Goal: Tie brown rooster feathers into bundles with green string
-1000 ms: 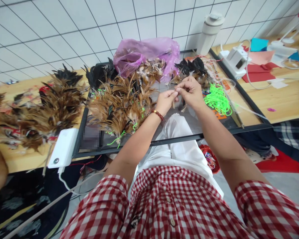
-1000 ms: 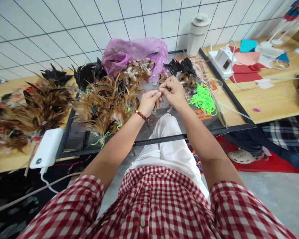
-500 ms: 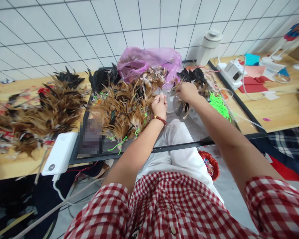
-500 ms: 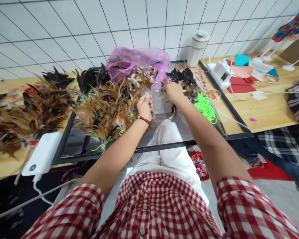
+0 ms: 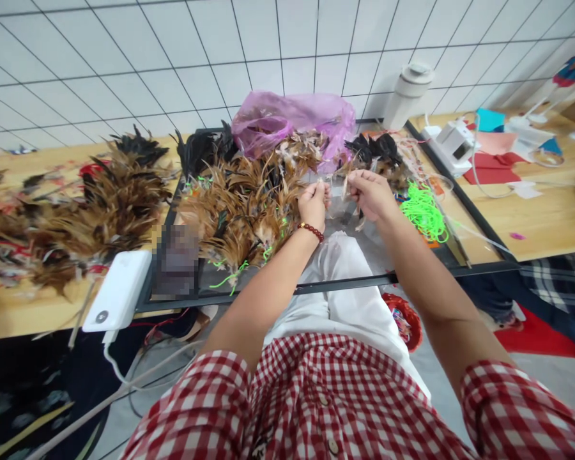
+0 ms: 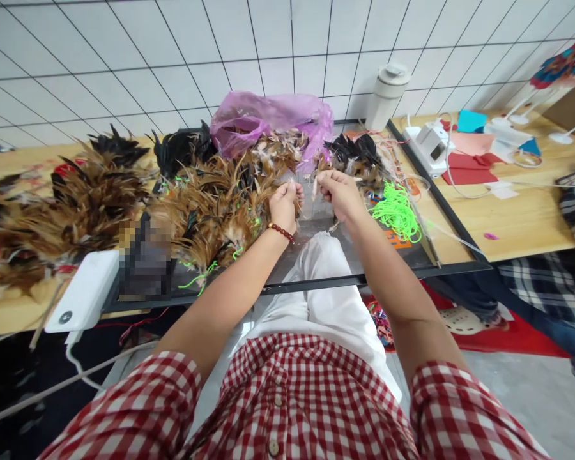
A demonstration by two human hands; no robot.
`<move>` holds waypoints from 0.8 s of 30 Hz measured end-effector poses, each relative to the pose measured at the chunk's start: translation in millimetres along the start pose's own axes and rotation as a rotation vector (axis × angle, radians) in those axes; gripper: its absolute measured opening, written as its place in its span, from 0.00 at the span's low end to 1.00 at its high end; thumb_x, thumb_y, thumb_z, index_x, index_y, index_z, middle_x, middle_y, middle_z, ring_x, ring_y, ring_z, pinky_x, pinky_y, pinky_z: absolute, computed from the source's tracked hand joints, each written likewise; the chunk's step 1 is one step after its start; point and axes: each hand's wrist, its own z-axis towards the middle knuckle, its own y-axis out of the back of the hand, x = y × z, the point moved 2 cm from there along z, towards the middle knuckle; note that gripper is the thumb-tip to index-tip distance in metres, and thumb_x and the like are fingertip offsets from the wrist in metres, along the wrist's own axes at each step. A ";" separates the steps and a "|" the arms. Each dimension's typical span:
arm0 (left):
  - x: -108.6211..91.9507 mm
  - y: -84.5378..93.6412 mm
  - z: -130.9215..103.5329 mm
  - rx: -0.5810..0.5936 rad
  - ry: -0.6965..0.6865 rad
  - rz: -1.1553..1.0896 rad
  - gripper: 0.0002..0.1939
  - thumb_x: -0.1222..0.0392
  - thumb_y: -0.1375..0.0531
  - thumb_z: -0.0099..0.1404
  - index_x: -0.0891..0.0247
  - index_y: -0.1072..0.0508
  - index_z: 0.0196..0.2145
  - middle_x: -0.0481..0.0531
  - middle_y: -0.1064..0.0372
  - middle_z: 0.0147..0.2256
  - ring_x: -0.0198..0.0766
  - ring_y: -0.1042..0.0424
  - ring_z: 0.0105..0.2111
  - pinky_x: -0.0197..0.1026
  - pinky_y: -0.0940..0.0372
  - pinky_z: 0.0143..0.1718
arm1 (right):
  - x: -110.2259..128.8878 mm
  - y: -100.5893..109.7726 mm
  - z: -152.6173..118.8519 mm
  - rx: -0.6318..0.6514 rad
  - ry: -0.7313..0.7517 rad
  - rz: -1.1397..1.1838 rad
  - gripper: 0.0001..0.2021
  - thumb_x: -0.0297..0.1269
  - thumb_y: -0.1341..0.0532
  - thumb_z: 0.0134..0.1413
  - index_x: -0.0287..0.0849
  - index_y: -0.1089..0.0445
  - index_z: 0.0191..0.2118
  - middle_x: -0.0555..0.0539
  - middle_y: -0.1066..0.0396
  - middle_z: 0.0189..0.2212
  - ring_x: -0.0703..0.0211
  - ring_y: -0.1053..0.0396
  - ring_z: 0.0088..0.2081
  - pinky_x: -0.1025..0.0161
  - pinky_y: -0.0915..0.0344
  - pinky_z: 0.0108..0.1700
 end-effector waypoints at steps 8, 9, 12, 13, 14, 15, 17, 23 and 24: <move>-0.6 1.9 8.5 0.094 -0.085 0.010 0.08 0.56 0.31 0.65 0.62 0.21 0.30 0.47 0.23 0.30 0.30 0.27 0.32 0.35 0.33 0.40 | -5.6 -12.4 -11.4 0.087 0.031 -0.103 0.10 0.42 0.33 0.39 0.43 0.32 0.22 0.57 0.42 0.15 0.70 0.49 0.20 0.68 0.53 0.25; -0.5 1.3 7.5 0.120 -0.062 0.001 0.07 0.57 0.31 0.65 0.62 0.20 0.31 0.47 0.24 0.29 0.30 0.27 0.31 0.34 0.33 0.38 | -4.7 -13.6 -12.6 0.104 0.037 -0.108 0.09 0.41 0.33 0.39 0.43 0.32 0.21 0.57 0.42 0.15 0.70 0.49 0.20 0.68 0.53 0.25; -0.6 -1.4 2.8 0.191 -0.017 -0.022 0.05 0.61 0.32 0.65 0.63 0.19 0.31 0.47 0.23 0.29 0.29 0.28 0.29 0.34 0.34 0.37 | -2.8 -16.2 -15.6 0.136 0.038 -0.117 0.09 0.38 0.33 0.40 0.42 0.33 0.20 0.57 0.42 0.14 0.71 0.49 0.20 0.68 0.53 0.25; -0.8 -2.2 1.2 0.201 -0.014 -0.023 0.05 0.61 0.33 0.65 0.63 0.19 0.31 0.47 0.22 0.29 0.30 0.27 0.30 0.34 0.33 0.38 | -2.6 -16.7 -16.3 0.135 0.030 -0.116 0.10 0.37 0.33 0.40 0.43 0.34 0.19 0.57 0.42 0.14 0.71 0.49 0.19 0.68 0.53 0.24; -1.1 -2.8 -0.1 0.202 -0.015 -0.016 0.06 0.61 0.32 0.65 0.63 0.19 0.31 0.47 0.22 0.29 0.30 0.27 0.31 0.34 0.33 0.38 | -2.5 -17.1 -16.9 0.129 0.019 -0.114 0.11 0.37 0.33 0.41 0.43 0.35 0.19 0.57 0.42 0.13 0.71 0.49 0.19 0.68 0.53 0.24; -1.4 -3.2 -1.1 0.199 -0.018 -0.005 0.06 0.60 0.32 0.65 0.63 0.20 0.30 0.47 0.22 0.30 0.30 0.26 0.32 0.34 0.33 0.39 | -2.4 -17.3 -17.4 0.125 0.005 -0.109 0.12 0.36 0.33 0.41 0.43 0.36 0.19 0.57 0.42 0.13 0.71 0.49 0.18 0.68 0.53 0.23; -1.8 -3.4 -1.6 0.200 -0.022 0.019 0.08 0.58 0.31 0.64 0.63 0.21 0.29 0.47 0.23 0.29 0.31 0.26 0.32 0.34 0.33 0.38 | -2.8 -17.3 -18.0 0.125 -0.042 -0.091 0.13 0.35 0.32 0.42 0.43 0.37 0.19 0.56 0.41 0.12 0.71 0.48 0.18 0.69 0.54 0.22; -7.7 4.7 9.2 0.141 -0.042 -0.090 0.13 0.53 0.33 0.68 0.62 0.27 0.30 0.48 0.23 0.32 0.31 0.24 0.35 0.34 0.31 0.41 | -6.1 -5.9 -13.2 0.191 -0.189 -0.028 0.15 0.35 0.24 0.38 0.42 0.30 0.30 0.52 0.29 0.19 0.67 0.37 0.19 0.70 0.50 0.20; -9.6 6.5 10.9 0.120 -0.045 -0.114 0.13 0.52 0.33 0.68 0.62 0.27 0.30 0.48 0.23 0.33 0.30 0.23 0.36 0.34 0.31 0.42 | -6.3 -1.7 -11.1 0.160 -0.180 -0.063 0.16 0.34 0.24 0.37 0.42 0.30 0.30 0.52 0.28 0.19 0.66 0.36 0.20 0.70 0.49 0.20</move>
